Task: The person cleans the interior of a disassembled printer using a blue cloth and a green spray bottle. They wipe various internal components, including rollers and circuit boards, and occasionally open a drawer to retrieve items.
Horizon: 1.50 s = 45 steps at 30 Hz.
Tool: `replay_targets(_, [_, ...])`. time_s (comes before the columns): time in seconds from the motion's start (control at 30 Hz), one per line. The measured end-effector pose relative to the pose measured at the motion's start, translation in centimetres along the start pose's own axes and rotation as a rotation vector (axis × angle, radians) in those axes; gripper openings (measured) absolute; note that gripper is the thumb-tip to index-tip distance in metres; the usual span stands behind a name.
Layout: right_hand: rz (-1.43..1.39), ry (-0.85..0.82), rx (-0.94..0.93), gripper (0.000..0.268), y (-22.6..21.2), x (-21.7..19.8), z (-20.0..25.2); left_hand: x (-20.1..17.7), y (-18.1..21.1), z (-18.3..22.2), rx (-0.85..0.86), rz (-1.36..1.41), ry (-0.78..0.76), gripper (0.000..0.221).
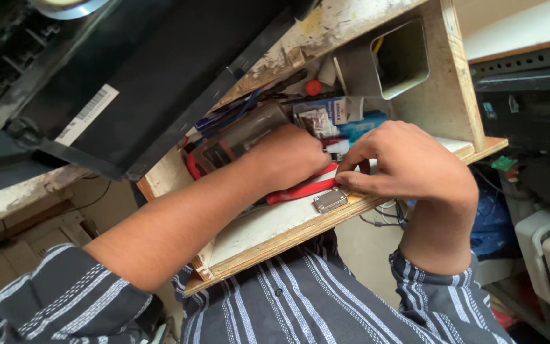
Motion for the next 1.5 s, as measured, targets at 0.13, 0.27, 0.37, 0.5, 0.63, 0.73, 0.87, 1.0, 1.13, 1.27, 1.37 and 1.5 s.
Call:
replay_targets(0.13, [-0.036, 0.019, -0.017, 0.025, 0.3, -0.1, -0.1, 1.0, 0.0, -0.2, 0.054, -0.078, 0.174, 0.014])
replay_targets(0.27, [-0.046, 0.016, 0.026, 0.025, 1.3, 0.2, 0.0, 2.6, -0.6, -0.5, -0.016, -0.082, 0.223, 0.016])
replay_targets(0.37, [-0.083, 0.087, 0.001, 0.026, 1.3, 0.2, 0.4, 2.6, 0.0, -0.9, 0.176, -0.131, 0.366, 0.014])
replay_targets(0.5, [-0.214, 0.113, 0.071, 0.026, 1.8, 0.7, 1.0, 2.4, 0.6, -1.5, 0.190, -0.201, 0.292, 0.018])
replay_targets(0.63, [-0.268, 0.236, 0.045, 0.026, 2.0, 1.1, 1.3, 2.7, 0.7, -1.6, -0.114, 0.273, 0.198, 0.018])
replay_targets(0.73, [-0.402, 0.314, -0.034, 0.025, 2.3, 1.6, 1.4, 2.9, 0.7, -2.0, -0.040, 0.084, 0.237, 0.016])
replay_targets(0.87, [-0.418, 0.488, -0.092, 0.024, 2.9, 1.8, 1.7, 3.4, 0.1, -2.6, 0.030, -0.165, 0.340, 0.021])
replay_targets(1.0, [-0.653, 0.537, -0.238, 0.021, 3.0, 1.9, 1.8, 1.9, 0.5, -0.8, 0.197, -0.086, 0.495, 0.017])
replay_targets(1.13, [-0.548, 0.616, -0.126, 0.021, 2.3, 1.8, 2.3, -2.1, 2.8, 0.7, 0.019, -0.271, 0.381, 0.017])
replay_targets(1.27, [-0.264, 0.696, -0.186, 0.029, 0.4, 1.6, 2.9, -5.9, 5.8, 4.5, -0.021, -0.241, 0.424, 0.011])
replay_targets(1.37, [-0.407, 0.690, -0.400, 0.028, -1.4, 2.3, 2.4, -7.9, 8.0, 8.3, -0.100, -0.123, 0.567, 0.022])
replay_targets(1.5, [-1.029, 0.668, -0.400, 0.027, -2.9, 3.8, 0.7, -10.1, 9.9, 13.3, -0.163, -0.026, 0.739, 0.019])
Point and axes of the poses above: each hand's wrist, its own z-axis away from the middle knuckle, its own x-axis out of the palm, y = z × x, the point moved 3 cm from there along -z, towards the middle knuckle, and after that the axes turned 3 degrees about -y, right-handed, at the moved point
